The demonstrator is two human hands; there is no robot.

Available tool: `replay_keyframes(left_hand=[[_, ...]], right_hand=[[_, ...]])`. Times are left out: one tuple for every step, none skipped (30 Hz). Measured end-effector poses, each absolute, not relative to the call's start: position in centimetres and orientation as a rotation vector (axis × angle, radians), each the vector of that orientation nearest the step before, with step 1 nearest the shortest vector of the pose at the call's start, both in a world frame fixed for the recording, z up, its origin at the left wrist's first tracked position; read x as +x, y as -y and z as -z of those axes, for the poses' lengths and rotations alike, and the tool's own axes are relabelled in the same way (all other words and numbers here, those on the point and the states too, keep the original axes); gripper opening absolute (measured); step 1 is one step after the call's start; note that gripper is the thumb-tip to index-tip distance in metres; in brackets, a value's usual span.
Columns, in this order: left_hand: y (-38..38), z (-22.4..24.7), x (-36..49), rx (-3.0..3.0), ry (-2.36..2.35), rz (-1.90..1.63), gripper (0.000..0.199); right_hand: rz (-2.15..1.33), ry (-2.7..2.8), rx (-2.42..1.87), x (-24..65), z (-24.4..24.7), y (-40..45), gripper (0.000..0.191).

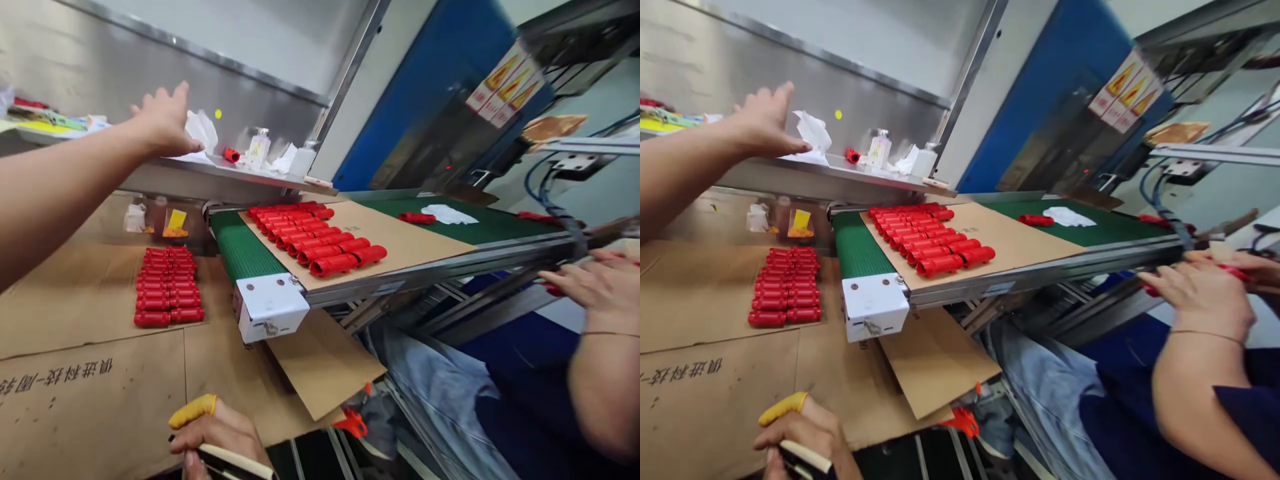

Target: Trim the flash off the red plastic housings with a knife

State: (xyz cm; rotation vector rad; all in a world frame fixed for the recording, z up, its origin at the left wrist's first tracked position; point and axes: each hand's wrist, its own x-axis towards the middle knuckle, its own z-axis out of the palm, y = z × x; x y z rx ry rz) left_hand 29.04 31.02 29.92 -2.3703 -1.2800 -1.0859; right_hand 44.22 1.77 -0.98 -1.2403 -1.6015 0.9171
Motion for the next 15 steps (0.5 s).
replay_keyframes(left_hand=[[-30.6, -28.2, 29.0, -2.356, 1.268, 1.062, 0.085], [-29.6, -25.5, 28.6, -2.346, 1.234, 1.035, 0.078], [-28.2, -22.0, 27.8, -2.357, 1.197, 0.984, 0.065], [-26.5, -18.1, 26.9, -2.437, 1.147, 0.789, 0.050], [-25.0, -14.1, 25.9, -2.540, 1.130, 0.621, 0.034], [-23.8, -10.4, 25.0, -2.624, 1.127, 0.489, 0.020], [-23.0, -7.0, 24.3, -2.668, 1.158, 0.401, 0.012], [-22.6, -4.2, 23.9, -2.689, 1.206, 0.346, 0.007], [-22.6, -2.2, 23.6, -2.709, 1.254, 0.311, 0.006], [-22.9, -0.8, 23.5, -2.728, 1.300, 0.297, 0.009], [-23.2, 0.0, 23.4, -2.748, 1.344, 0.299, 0.013], [-23.3, 0.4, 23.2, -2.773, 1.384, 0.311, 0.014], [-23.0, 0.4, 22.9, -2.805, 1.424, 0.330, 0.014], [-22.2, 0.3, 22.3, -2.846, 1.468, 0.349, 0.013], [-20.7, 0.2, 21.4, -2.898, 1.513, 0.362, 0.013]], right_hand=[[-0.957, 1.540, -1.245, 44.6, 1.1, -1.0, 0.020], [-1.025, 1.500, -1.230, 45.0, 1.3, -0.4, 0.021], [-1.095, 1.476, -1.202, 45.4, 1.4, 0.1, 0.022], [-1.152, 1.463, -1.171, 45.8, 1.5, 0.5, 0.025], [-1.183, 1.460, -1.142, 46.0, 1.4, 0.8, 0.026], [-1.192, 1.455, -1.128, 46.1, 1.2, 1.0, 0.028], [-1.197, 1.434, -1.128, 46.0, 0.9, 1.1, 0.031], [-1.213, 1.397, -1.137, 45.7, 0.5, 1.1, 0.035], [-1.234, 1.352, -1.151, 45.3, 0.2, 1.2, 0.039], [-1.253, 1.314, -1.166, 44.9, -0.2, 1.3, 0.043], [-1.259, 1.288, -1.184, 44.4, -0.4, 1.4, 0.046], [-1.250, 1.269, -1.202, 43.9, -0.5, 1.6, 0.047], [-1.228, 1.250, -1.216, 43.5, -0.5, 1.7, 0.048], [-1.201, 1.225, -1.227, 43.1, -0.4, 1.8, 0.047], [-1.175, 1.185, -1.232, 42.7, -0.2, 1.9, 0.045]])
